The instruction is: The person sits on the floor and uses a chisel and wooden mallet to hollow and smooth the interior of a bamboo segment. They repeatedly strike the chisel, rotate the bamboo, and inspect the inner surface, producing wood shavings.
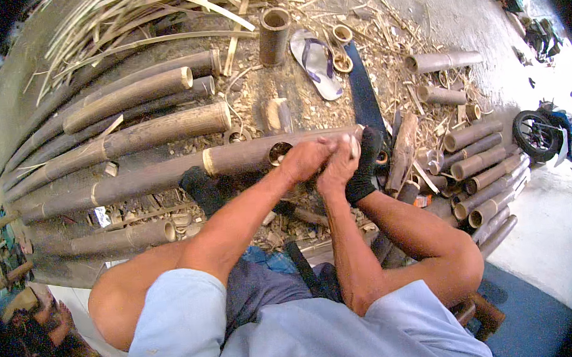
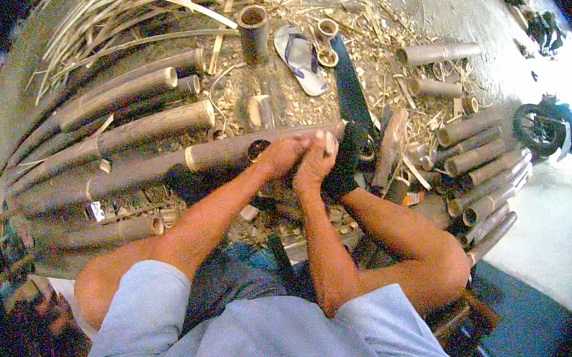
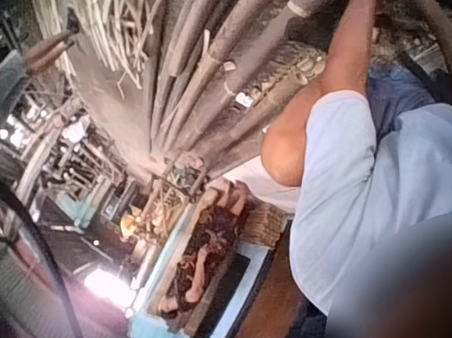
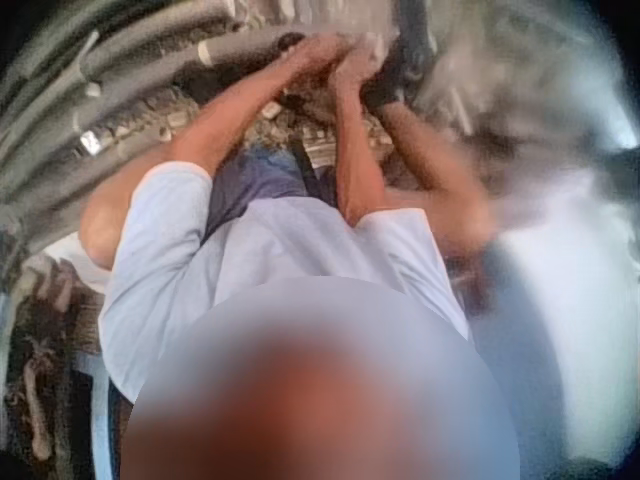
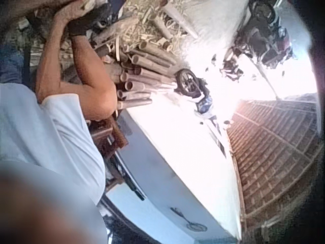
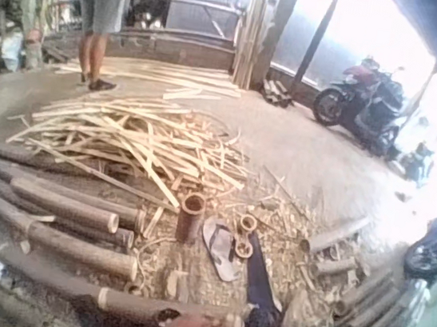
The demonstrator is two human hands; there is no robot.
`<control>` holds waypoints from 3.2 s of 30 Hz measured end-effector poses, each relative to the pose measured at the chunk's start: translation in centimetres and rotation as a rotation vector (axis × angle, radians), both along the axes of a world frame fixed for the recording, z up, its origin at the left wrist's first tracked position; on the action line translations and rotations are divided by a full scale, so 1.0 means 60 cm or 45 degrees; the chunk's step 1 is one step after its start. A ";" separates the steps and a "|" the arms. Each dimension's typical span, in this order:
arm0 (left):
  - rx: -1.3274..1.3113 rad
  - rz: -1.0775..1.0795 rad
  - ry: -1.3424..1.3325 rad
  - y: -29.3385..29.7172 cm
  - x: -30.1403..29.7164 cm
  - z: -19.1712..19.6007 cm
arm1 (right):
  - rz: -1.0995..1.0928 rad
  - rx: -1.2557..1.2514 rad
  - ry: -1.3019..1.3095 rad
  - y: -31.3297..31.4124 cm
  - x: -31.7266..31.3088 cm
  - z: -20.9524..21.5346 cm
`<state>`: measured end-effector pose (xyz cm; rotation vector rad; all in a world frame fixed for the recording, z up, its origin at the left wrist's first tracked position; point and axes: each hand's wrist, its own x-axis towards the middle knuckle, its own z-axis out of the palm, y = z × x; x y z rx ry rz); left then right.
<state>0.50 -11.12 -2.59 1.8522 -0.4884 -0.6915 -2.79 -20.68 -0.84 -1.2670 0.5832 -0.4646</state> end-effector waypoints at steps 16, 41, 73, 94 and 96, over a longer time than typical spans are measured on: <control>0.117 1.043 0.076 0.090 0.017 0.014 | 1.182 0.172 0.299 0.107 0.220 0.028; 1.116 0.310 -0.623 0.188 -0.046 0.044 | 0.080 0.561 0.228 -0.178 0.263 0.004; 1.221 0.036 -0.578 0.265 -0.023 -0.077 | 0.150 -1.037 0.974 -0.534 -0.431 0.222; 1.278 0.122 -0.377 0.223 -0.096 0.019 | -0.568 -1.637 1.611 -0.723 -0.929 -0.379; 1.250 0.143 -0.328 0.213 -0.102 0.038 | -0.858 -1.685 1.175 -0.737 -0.938 -0.386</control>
